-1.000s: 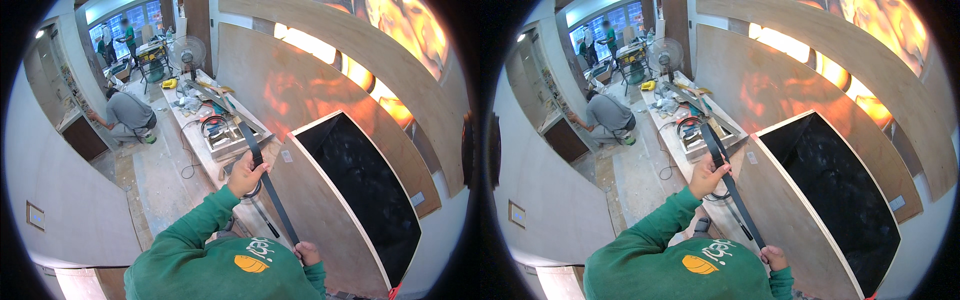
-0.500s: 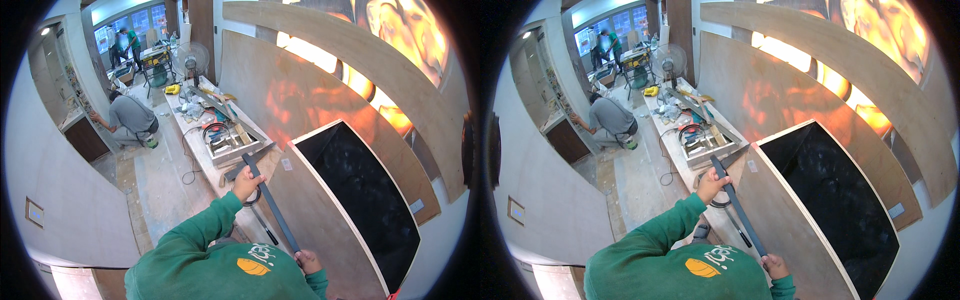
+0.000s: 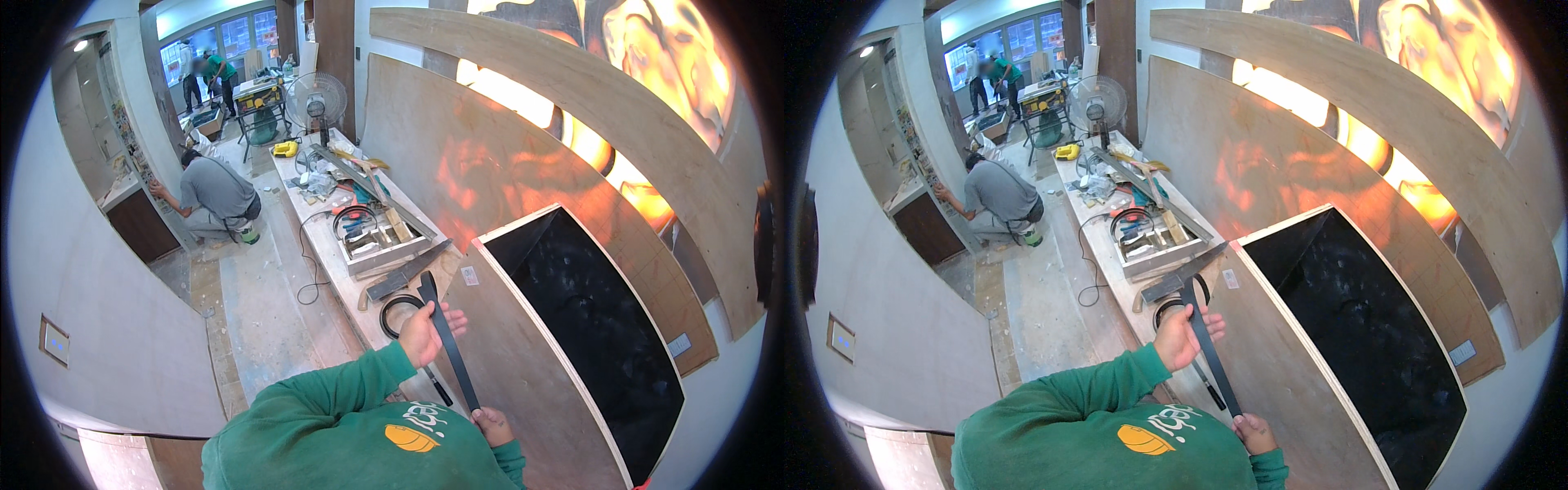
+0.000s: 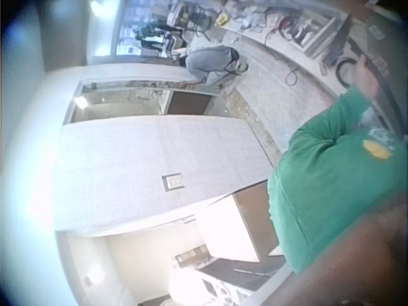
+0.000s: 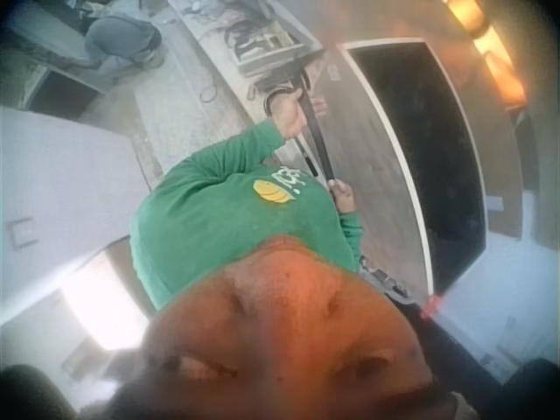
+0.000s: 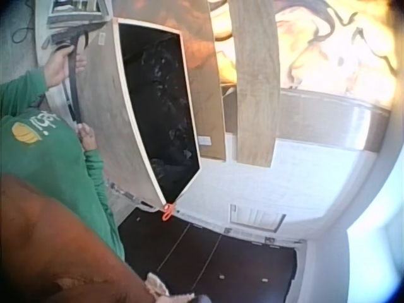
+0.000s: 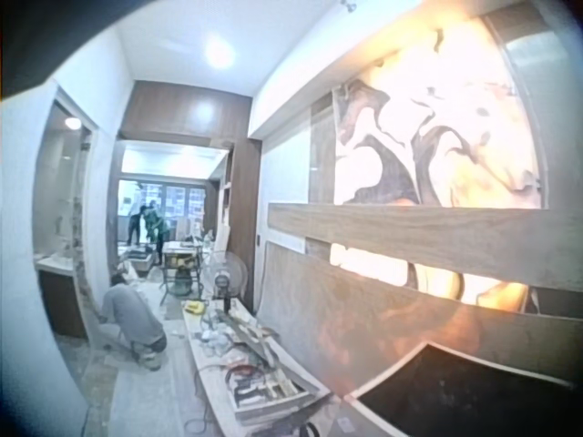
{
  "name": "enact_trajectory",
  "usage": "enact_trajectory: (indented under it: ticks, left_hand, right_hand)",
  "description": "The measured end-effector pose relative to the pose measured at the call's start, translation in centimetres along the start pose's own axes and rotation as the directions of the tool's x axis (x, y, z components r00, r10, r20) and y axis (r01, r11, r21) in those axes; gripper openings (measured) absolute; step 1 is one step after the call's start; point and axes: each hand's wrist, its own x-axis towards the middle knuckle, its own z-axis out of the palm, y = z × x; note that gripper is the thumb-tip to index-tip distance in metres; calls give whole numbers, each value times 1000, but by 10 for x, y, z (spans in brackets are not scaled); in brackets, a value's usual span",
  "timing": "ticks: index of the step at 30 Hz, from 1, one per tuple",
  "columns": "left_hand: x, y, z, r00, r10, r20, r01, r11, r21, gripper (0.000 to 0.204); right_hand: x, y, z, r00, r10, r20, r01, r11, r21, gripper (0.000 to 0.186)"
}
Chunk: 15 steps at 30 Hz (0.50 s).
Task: The person cuts a black flexible strip using red scissors and applies it to the edge of a wooden board. They measure the strip against the board's edge, trim it to size, and press it onto the surface.
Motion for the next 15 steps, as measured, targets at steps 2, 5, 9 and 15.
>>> enact_trajectory:
  ticks: [2,5,9,15]
  left_hand:
    - [-6,-13,-3,1000,-20,-8,20,999,36,30]
    - [-10,-25,-5,999,-10,-35,14,993,115,27]
    - [-7,-26,2,992,97,-81,-79,976,203,24]
    - [2,-25,6,972,177,-157,-149,973,176,20]
  right_hand:
    - [2,-2,1,1000,-3,10,3,1000,4,31]
    - [2,-7,5,1000,17,5,-17,998,66,32]
    - [2,-13,10,1000,-7,-2,7,999,40,31]
    - [12,-7,14,998,-66,12,66,998,14,31]
